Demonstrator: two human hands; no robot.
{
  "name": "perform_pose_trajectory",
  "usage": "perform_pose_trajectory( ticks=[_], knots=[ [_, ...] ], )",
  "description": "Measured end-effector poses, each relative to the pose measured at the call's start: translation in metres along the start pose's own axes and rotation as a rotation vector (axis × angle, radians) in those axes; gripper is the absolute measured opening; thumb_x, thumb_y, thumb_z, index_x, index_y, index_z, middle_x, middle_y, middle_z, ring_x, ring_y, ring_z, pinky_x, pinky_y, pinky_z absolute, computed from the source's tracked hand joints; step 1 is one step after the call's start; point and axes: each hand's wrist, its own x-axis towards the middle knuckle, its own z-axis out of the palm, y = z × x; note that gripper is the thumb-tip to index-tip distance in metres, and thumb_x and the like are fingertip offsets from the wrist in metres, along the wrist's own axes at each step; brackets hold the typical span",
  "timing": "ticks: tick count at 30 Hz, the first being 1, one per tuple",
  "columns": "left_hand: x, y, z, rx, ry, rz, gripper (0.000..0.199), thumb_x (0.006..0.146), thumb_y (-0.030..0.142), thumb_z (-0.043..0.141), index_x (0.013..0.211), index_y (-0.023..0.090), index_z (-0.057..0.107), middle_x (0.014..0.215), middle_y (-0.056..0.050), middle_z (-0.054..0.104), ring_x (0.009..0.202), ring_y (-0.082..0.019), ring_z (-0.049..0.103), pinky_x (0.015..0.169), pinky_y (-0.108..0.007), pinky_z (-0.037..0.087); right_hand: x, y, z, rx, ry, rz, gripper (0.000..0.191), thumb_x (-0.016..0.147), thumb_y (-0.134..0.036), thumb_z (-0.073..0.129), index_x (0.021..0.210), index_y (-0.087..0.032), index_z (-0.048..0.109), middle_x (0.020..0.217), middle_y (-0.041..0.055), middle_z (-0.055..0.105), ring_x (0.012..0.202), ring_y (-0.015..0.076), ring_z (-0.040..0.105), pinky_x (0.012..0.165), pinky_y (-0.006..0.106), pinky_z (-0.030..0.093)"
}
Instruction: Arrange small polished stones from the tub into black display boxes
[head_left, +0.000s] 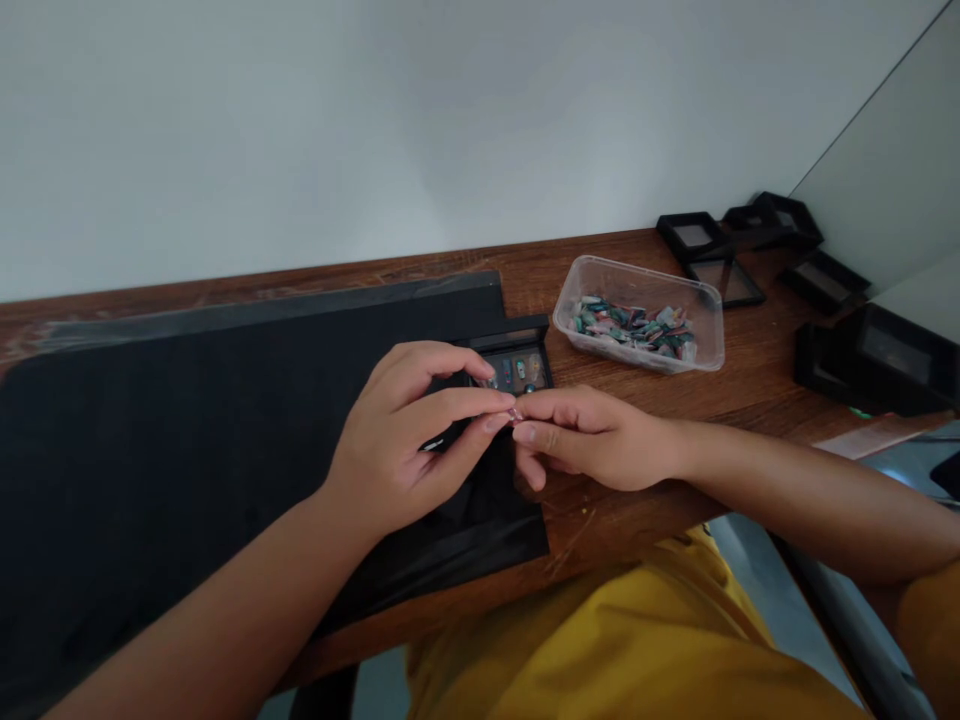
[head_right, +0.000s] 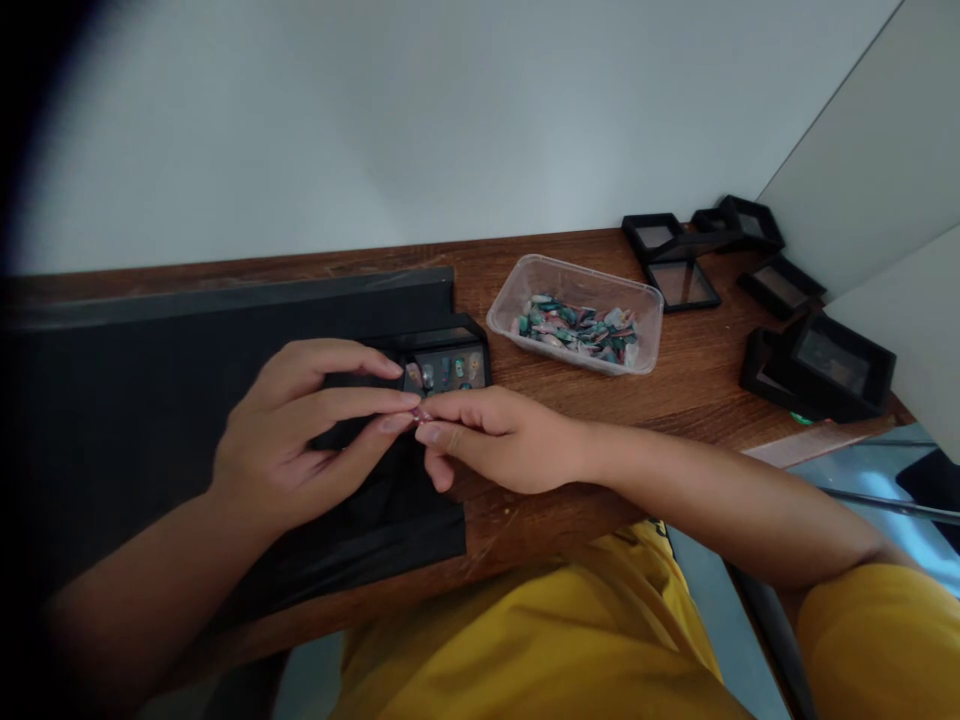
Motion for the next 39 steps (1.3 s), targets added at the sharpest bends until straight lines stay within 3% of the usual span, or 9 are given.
perform_pose_trajectory(
  ticks=[9,17,25,31,39],
  knots=[
    [-0.0039,-0.0031,-0.0055,0.093,-0.037,0.110,0.028,0.092,0.016,0.069,0.114,0.033,0.071,0.105,-0.005,0.074,0.093,-0.024,0.071,0.083,-0.044,0.061,0.0008,-0.0012,-0.0034,0.223,-0.069,0.063,0.030,0.106,-0.045,0.053,0.099,-0.016,0.056,0.073,-0.0051,0.061,0.053,0.0057,0.041,0.050,0.022,0.032],
    [-0.0029,-0.0006,-0.0045,0.065,-0.028,0.062,0.027,0.093,0.018,0.067,0.113,0.036,0.071,0.104,-0.002,0.075,0.092,-0.023,0.072,0.083,-0.043,0.062,0.0008,-0.0030,-0.0034,0.221,-0.069,0.072,0.030,0.106,-0.046,0.054,0.098,-0.017,0.056,0.072,-0.0051,0.061,0.053,0.0054,0.041,0.050,0.022,0.032],
    [0.0039,0.0044,-0.0014,0.030,0.001,0.053,0.019,0.094,0.018,0.068,0.107,0.031,0.070,0.102,-0.003,0.075,0.089,-0.021,0.072,0.080,-0.041,0.063,0.0007,-0.0018,-0.0036,0.243,-0.068,0.043,0.023,0.107,-0.038,0.051,0.097,-0.017,0.055,0.073,-0.0055,0.061,0.052,0.0050,0.041,0.050,0.022,0.031],
    [0.0033,0.0038,-0.0035,0.038,0.010,0.042,0.019,0.093,0.020,0.069,0.107,0.033,0.069,0.102,-0.002,0.074,0.088,-0.022,0.072,0.079,-0.042,0.062,0.0002,-0.0012,-0.0032,0.251,-0.084,0.035,0.018,0.109,-0.028,0.044,0.099,-0.016,0.055,0.074,-0.0052,0.061,0.052,0.0051,0.041,0.050,0.021,0.031],
    [0.0029,0.0032,-0.0032,0.038,0.027,0.075,0.015,0.093,0.017,0.071,0.102,0.028,0.068,0.101,-0.003,0.072,0.089,-0.020,0.071,0.079,-0.040,0.061,0.0005,-0.0015,-0.0032,0.256,-0.084,0.048,0.019,0.109,-0.026,0.044,0.097,-0.016,0.055,0.074,-0.0050,0.062,0.052,0.0046,0.041,0.050,0.021,0.031]
  ],
)
